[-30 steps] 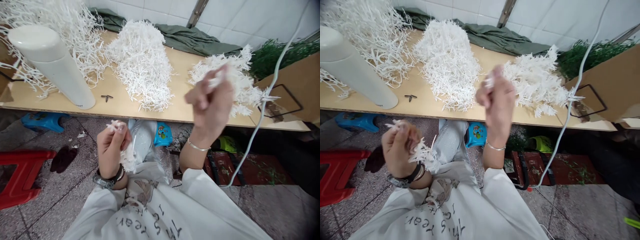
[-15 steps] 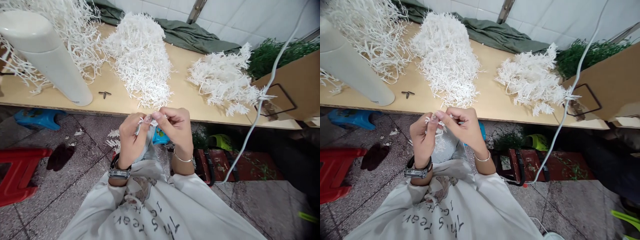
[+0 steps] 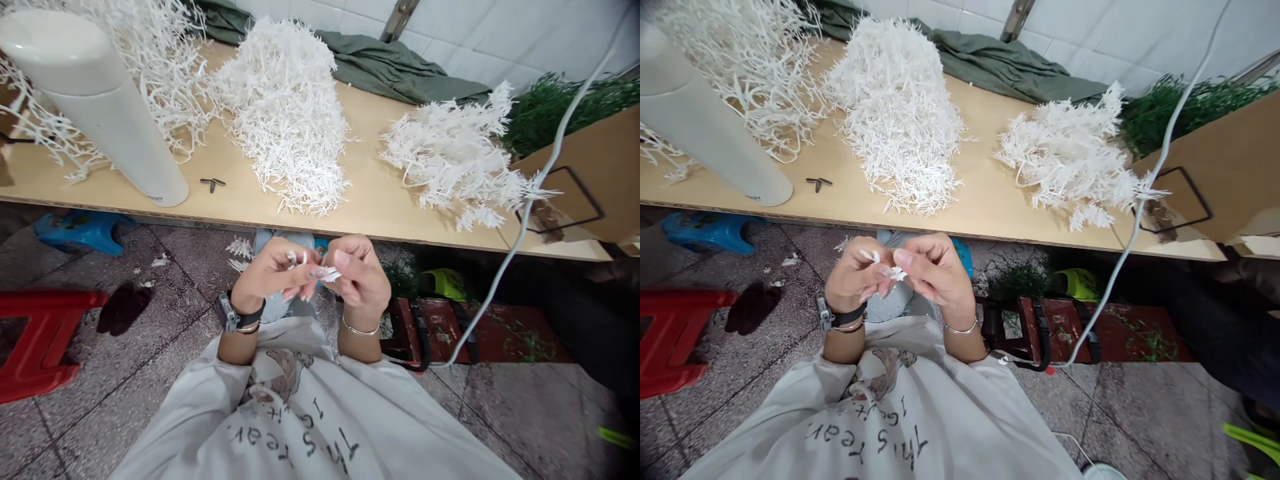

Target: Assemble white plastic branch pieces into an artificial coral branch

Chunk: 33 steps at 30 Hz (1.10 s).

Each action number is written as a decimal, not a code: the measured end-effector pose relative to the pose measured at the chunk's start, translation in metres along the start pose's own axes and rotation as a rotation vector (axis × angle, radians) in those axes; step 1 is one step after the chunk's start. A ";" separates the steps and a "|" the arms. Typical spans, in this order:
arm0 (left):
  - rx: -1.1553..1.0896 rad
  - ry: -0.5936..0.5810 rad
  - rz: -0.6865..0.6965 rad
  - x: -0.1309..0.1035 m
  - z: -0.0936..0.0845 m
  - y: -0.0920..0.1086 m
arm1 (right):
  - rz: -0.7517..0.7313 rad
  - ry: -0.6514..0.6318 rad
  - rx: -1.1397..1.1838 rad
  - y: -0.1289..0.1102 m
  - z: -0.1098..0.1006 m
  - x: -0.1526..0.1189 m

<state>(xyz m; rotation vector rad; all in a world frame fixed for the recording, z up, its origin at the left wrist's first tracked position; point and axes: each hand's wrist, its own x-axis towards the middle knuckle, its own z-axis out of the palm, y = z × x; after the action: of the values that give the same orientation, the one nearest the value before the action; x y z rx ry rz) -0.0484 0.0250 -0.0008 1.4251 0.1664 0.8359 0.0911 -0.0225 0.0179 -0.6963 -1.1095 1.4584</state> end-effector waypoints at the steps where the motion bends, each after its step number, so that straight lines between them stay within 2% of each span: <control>1: -0.105 -0.101 -0.131 -0.001 0.000 0.001 | 0.011 -0.022 0.049 -0.001 -0.002 0.000; 3: -0.281 -0.270 -0.336 -0.002 0.001 0.003 | 0.016 -0.075 0.118 -0.003 -0.008 0.001; 5: -0.372 -0.330 -0.407 -0.003 0.002 0.004 | 0.025 -0.103 0.107 -0.006 -0.013 0.001; 7: -0.370 -0.250 -0.368 -0.002 0.005 0.004 | 0.054 -0.101 0.021 -0.011 -0.017 0.000; 9: -0.309 -0.154 -0.268 -0.001 0.008 0.004 | 0.076 -0.070 -0.106 -0.016 -0.019 -0.003; 12: -0.112 -0.051 -0.154 0.000 0.014 0.003 | 0.081 -0.076 -0.286 -0.025 -0.020 -0.004; 15: 0.128 0.036 -0.144 -0.002 0.019 0.005 | 0.089 -0.131 -0.359 -0.029 -0.023 -0.003; 18: 0.192 -0.045 -0.206 -0.006 0.020 0.009 | 0.166 -0.233 -0.284 -0.029 -0.029 -0.001; 20: 0.220 -0.100 -0.214 -0.008 0.021 0.009 | 0.228 -0.255 -0.206 -0.026 -0.032 -0.002; 22: 0.379 -0.007 -0.113 -0.006 0.022 0.008 | 0.233 -0.178 -0.160 -0.022 -0.033 -0.004; 25: 0.818 0.212 0.234 0.000 0.024 0.003 | 0.167 -0.039 -0.091 -0.017 -0.031 -0.009; 27: 1.016 0.237 0.431 0.004 0.026 0.001 | 0.153 -0.021 -0.012 -0.016 -0.029 -0.012; 28: 1.042 0.220 0.471 0.005 0.027 0.000 | 0.152 -0.021 0.030 -0.016 -0.027 -0.014; 30: 0.968 0.189 0.442 0.005 0.029 -0.001 | 0.137 -0.004 0.097 -0.016 -0.023 -0.016; 33: 0.688 0.156 0.300 0.002 0.034 0.001 | 0.076 0.053 0.167 -0.017 -0.016 -0.017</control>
<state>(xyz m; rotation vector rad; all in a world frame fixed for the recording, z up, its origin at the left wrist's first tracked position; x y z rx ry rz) -0.0279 -0.0009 0.0075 2.0599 0.3926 1.2066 0.1155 -0.0363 0.0243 -0.6605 -0.9176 1.5683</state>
